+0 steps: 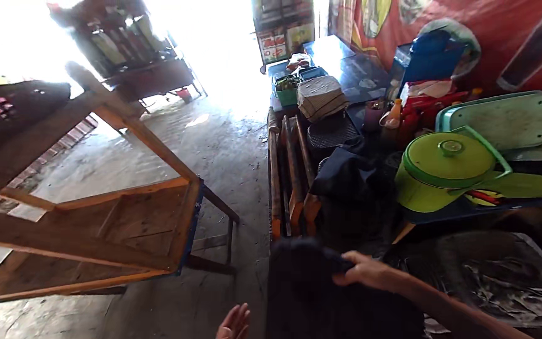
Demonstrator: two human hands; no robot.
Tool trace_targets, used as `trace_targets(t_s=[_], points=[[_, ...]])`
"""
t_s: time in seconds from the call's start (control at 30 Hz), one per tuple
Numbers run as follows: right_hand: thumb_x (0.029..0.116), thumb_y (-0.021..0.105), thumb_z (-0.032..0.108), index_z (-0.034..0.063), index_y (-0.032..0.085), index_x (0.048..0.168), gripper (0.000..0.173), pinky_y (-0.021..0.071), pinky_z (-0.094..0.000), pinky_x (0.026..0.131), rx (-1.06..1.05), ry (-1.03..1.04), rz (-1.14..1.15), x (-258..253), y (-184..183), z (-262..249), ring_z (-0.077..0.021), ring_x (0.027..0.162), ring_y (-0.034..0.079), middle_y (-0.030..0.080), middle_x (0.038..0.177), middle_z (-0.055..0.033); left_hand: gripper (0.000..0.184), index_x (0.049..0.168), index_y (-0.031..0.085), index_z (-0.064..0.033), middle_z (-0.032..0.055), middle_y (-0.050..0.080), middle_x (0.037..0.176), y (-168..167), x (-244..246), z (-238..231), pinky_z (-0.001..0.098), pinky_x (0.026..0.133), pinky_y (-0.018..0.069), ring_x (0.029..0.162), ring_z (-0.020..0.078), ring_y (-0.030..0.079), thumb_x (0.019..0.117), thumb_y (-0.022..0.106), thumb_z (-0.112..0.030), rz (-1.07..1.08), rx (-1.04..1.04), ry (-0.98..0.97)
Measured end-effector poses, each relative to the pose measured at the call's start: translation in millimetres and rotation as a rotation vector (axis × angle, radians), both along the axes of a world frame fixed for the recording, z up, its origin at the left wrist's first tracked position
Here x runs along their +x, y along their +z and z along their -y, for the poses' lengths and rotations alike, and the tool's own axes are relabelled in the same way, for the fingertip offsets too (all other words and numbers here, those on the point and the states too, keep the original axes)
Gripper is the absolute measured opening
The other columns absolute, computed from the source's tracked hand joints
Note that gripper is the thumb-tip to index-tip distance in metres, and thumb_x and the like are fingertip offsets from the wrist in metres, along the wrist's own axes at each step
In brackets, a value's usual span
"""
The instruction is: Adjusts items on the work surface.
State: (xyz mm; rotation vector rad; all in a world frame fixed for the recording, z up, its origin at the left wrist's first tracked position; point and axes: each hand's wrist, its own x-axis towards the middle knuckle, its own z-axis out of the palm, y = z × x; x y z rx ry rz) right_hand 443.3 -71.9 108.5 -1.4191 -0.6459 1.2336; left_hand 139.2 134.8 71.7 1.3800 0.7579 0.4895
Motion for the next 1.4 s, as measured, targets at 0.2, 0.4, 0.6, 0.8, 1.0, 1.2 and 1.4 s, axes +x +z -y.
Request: trace_targets(t_s=[0.2,0.4,0.6,0.8,1.0,1.2,1.4], points=[[0.1054,0.051,0.007,0.0063,0.060,0.113,0.012,0.0581,-0.0194,0.078,0.181,-0.743,0.002,93.6,108.5,-5.9,0.0013,0.082,0.068,0.072,0.090,0.0055,0.084,0.148,0.031,0.0108,0.0128,0.061,0.141,51.8,82.3,-24.4,0.0356,0.108,0.0497,0.128,0.0162,0.061,0.1043,0.041,-0.060,0.090,0.246,-0.043],[0.1073,0.051,0.019,0.0042,0.061,0.122,0.023,0.0610,-0.0298,0.079,0.409,-1.203,-0.168,187.1,62.3,-28.3,-0.0098,0.090,0.071,0.073,0.101,-0.0047,0.084,0.147,0.030,0.0149,0.0170,0.061,0.140,79.3,198.8,-37.9,0.0365,0.106,0.0518,0.126,0.0174,0.062,0.1049,0.044,-0.056,0.111,0.401,-0.138],[0.0966,0.071,0.019,-0.0086,0.045,0.143,0.060,0.0477,-0.0516,0.105,-0.283,-1.224,0.080,230.8,-72.2,-2.5,-0.0336,0.127,0.057,0.056,0.138,-0.0269,0.065,0.150,0.035,0.0129,0.0286,0.051,0.147,72.9,352.2,-13.2,0.0409,0.107,0.0493,0.132,0.0282,0.057,0.1027,0.055,-0.026,-0.007,0.565,-0.182],[0.0881,0.071,0.031,-0.0075,0.023,0.159,0.094,0.0332,-0.0633,0.116,-0.364,-1.124,0.830,241.7,-43.2,32.2,-0.0519,0.144,0.037,0.033,0.157,-0.0361,0.085,0.155,0.041,-0.0009,0.0212,0.037,0.162,-10.9,500.5,33.9,0.0632,0.124,0.0181,0.153,0.0401,0.029,0.0990,0.045,-0.065,-0.163,1.014,-0.346],[0.1080,0.037,0.039,0.0053,0.051,0.151,0.057,0.0307,-0.0553,0.122,-0.185,-0.974,1.220,278.3,-32.6,-24.1,-0.0362,0.149,0.039,0.046,0.157,-0.0200,0.070,0.157,0.044,-0.0160,0.0137,0.037,0.164,-78.9,541.4,41.2,0.0708,0.120,0.0122,0.153,0.0399,0.029,0.1023,0.039,-0.059,-0.310,1.269,-0.427],[0.1074,0.026,0.042,0.0111,0.054,0.151,0.060,0.0238,-0.0666,0.120,-0.476,-0.769,1.342,296.9,-130.8,-51.8,-0.0444,0.147,0.040,0.047,0.156,-0.0221,0.055,0.154,0.050,-0.0156,0.0109,0.042,0.162,-83.1,529.2,23.4,0.0619,0.123,0.0191,0.152,0.0344,0.034,0.1052,0.037,-0.038,-0.120,1.164,-0.478],[0.1044,0.038,0.047,0.0024,0.053,0.149,0.065,0.0241,-0.0682,0.119,-0.477,-0.766,1.204,282.8,-88.7,-45.3,-0.0487,0.147,0.036,0.043,0.156,-0.0286,0.049,0.141,0.060,0.0003,0.0179,0.053,0.151,-66.0,476.5,-11.1,0.0499,0.123,0.0310,0.145,0.0341,0.045,0.1030,0.054,-0.029,0.089,0.945,-0.562]])
